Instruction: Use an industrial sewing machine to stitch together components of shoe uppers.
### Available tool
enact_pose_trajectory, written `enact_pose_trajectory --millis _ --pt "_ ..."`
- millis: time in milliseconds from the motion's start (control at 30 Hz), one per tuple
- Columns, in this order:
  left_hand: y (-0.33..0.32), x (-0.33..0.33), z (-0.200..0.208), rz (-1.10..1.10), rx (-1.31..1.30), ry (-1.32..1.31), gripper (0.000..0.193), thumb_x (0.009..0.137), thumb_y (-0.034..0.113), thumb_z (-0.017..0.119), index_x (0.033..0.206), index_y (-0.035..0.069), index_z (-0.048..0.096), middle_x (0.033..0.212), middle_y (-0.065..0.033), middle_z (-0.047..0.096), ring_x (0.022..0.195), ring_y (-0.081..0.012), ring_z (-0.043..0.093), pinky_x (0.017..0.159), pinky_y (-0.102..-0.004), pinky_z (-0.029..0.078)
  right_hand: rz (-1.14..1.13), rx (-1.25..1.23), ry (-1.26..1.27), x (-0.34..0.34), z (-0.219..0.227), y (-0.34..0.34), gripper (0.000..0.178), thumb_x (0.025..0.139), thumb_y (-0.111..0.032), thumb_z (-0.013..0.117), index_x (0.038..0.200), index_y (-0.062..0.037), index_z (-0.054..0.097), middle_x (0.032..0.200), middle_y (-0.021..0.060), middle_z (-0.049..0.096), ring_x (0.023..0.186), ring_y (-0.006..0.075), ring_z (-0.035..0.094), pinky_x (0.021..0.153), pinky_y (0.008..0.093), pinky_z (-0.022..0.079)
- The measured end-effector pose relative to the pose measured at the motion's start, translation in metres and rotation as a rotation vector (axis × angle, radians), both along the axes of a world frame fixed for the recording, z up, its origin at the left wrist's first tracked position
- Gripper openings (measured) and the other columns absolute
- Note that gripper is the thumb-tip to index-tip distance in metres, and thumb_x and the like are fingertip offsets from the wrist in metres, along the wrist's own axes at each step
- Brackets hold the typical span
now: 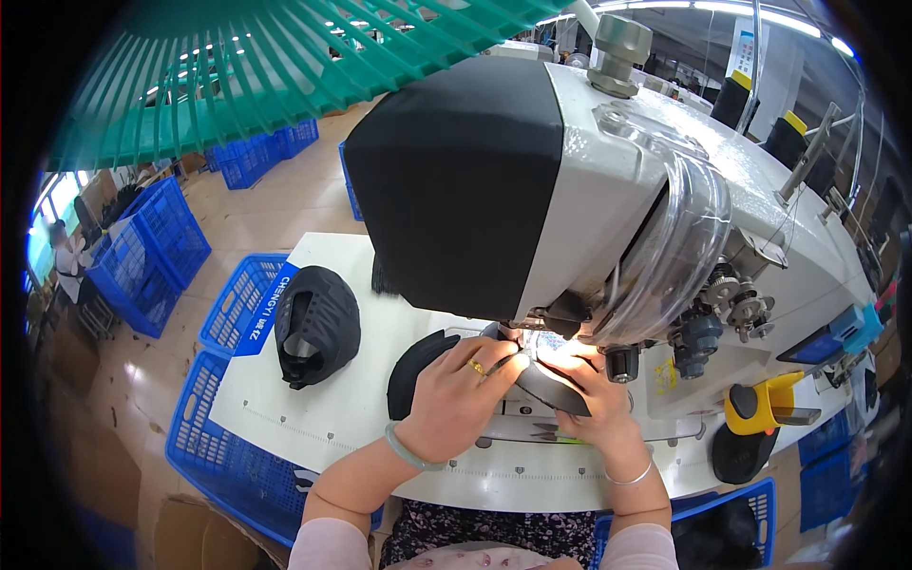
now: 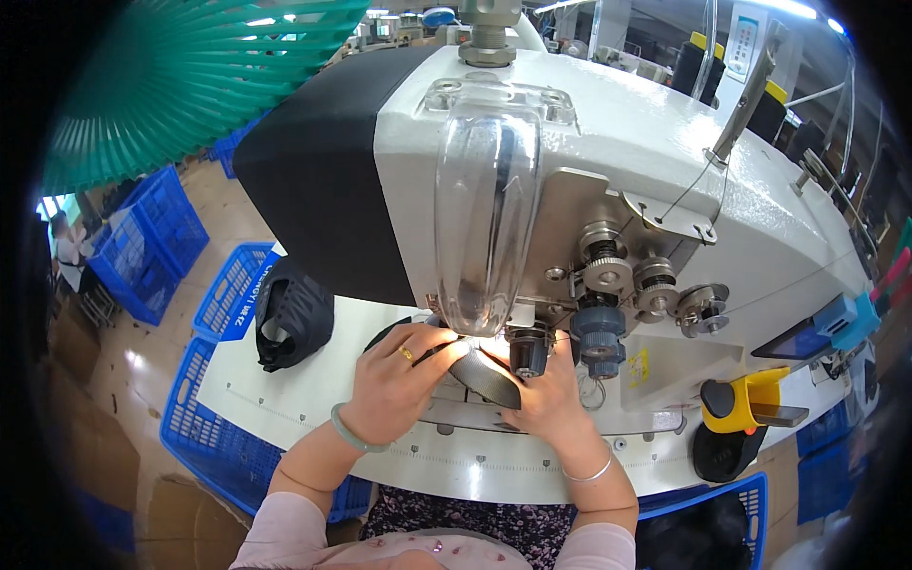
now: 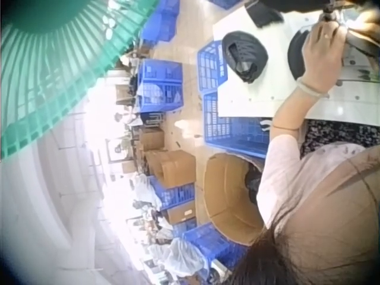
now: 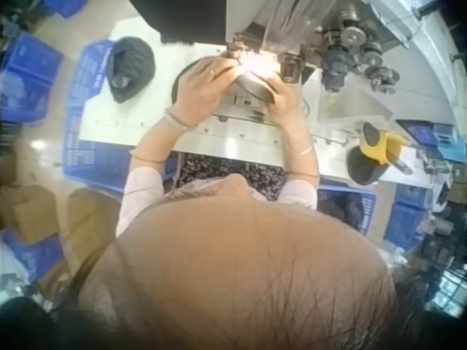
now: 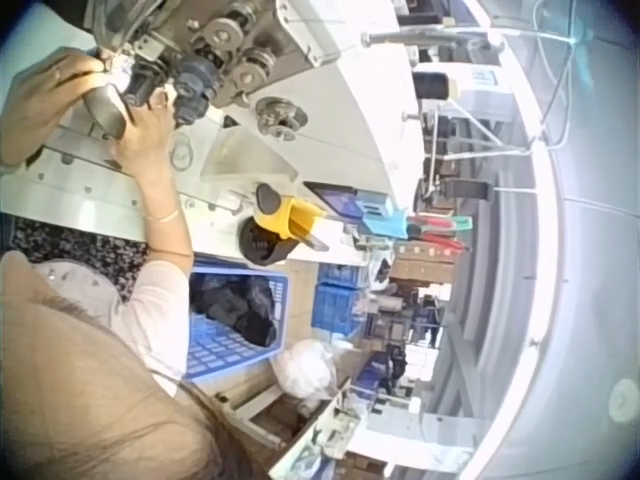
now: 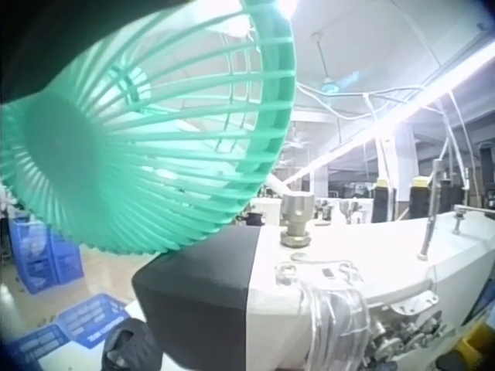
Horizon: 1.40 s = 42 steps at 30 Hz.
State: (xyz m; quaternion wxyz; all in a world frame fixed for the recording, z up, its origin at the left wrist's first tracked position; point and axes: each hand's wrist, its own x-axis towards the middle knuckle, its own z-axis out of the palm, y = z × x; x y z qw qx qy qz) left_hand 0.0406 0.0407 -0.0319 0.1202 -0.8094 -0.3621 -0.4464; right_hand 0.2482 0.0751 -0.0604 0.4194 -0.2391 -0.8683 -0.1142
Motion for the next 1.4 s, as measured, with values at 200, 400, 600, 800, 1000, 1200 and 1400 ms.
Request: enact_pose_trajectory --millis 200,400,600,800,1000,1200,1400 --pt "0.001 -0.002 0.000 0.015 0.002 0.054 0.035 0.064 -0.001 0.067 0.099 0.004 0.065 0.102 -0.0076 0.058 0.092 -0.0260 0.062 0.074 -0.0334 0.055 -0.047 0.006 -0.003 -0.008 0.004 -0.007 0.049 0.055 -0.006 0.068 0.104 -0.0136 0.068 0.113 0.0000 0.062 0.096 0.0228 0.058 0.074 0.0432 0.036" --pt "0.007 -0.007 0.000 -0.007 0.014 0.002 0.029 0.068 0.003 0.070 0.097 0.006 0.068 0.091 -0.0050 0.064 0.078 -0.0224 0.063 0.068 -0.0323 0.054 -0.100 0.001 -0.076 -0.008 -0.001 -0.011 0.050 0.057 -0.005 0.066 0.106 -0.0121 0.066 0.113 0.0011 0.061 0.094 0.0222 0.056 0.072 0.0432 0.034" --pt "0.013 0.006 -0.007 0.039 -0.089 -0.304 0.013 0.075 0.008 0.070 0.088 0.004 0.070 0.075 -0.0052 0.064 0.068 -0.0244 0.062 0.060 -0.0319 0.049 -0.149 -0.101 -0.115 -0.013 0.010 -0.020 0.049 0.057 -0.004 0.066 0.105 -0.0115 0.065 0.112 0.0017 0.058 0.097 0.0236 0.054 0.077 0.0445 0.034" --pt "0.002 0.003 -0.007 0.041 0.067 -0.020 0.025 0.065 0.004 0.069 0.091 0.006 0.067 0.092 -0.0040 0.065 0.083 -0.0228 0.064 0.070 -0.0343 0.052 -0.123 -0.070 -0.113 -0.013 0.017 -0.026 0.053 0.052 -0.001 0.068 0.105 -0.0066 0.066 0.104 0.0087 0.057 0.094 0.0317 0.051 0.074 0.0382 0.049" --pt "0.000 -0.002 -0.004 -0.005 0.024 0.013 0.028 0.065 0.002 0.068 0.093 0.005 0.066 0.095 -0.0041 0.062 0.091 -0.0241 0.062 0.075 -0.0353 0.052 -0.087 -0.153 -0.017 -0.017 0.019 -0.027 0.063 0.056 0.001 0.071 0.117 -0.0023 0.057 0.107 0.0120 0.056 0.096 0.0350 0.051 0.078 0.0416 0.048" --pt "0.004 -0.007 0.000 -0.058 -0.027 0.021 0.029 0.066 0.002 0.067 0.095 0.005 0.065 0.096 -0.0047 0.062 0.092 -0.0253 0.061 0.078 -0.0362 0.054 -0.101 -0.092 -0.036 -0.018 0.014 -0.024 0.055 0.056 0.001 0.068 0.111 -0.0026 0.061 0.106 0.0094 0.056 0.098 0.0320 0.049 0.081 0.0421 0.045" --pt "0.005 -0.008 0.002 -0.051 -0.017 0.056 0.025 0.071 0.004 0.063 0.095 0.004 0.063 0.100 -0.0074 0.058 0.096 -0.0246 0.060 0.078 -0.0333 0.053 -0.114 -0.062 -0.023 -0.022 0.012 -0.026 0.053 0.057 -0.001 0.068 0.109 -0.0020 0.061 0.107 0.0088 0.056 0.098 0.0312 0.048 0.084 0.0429 0.042"
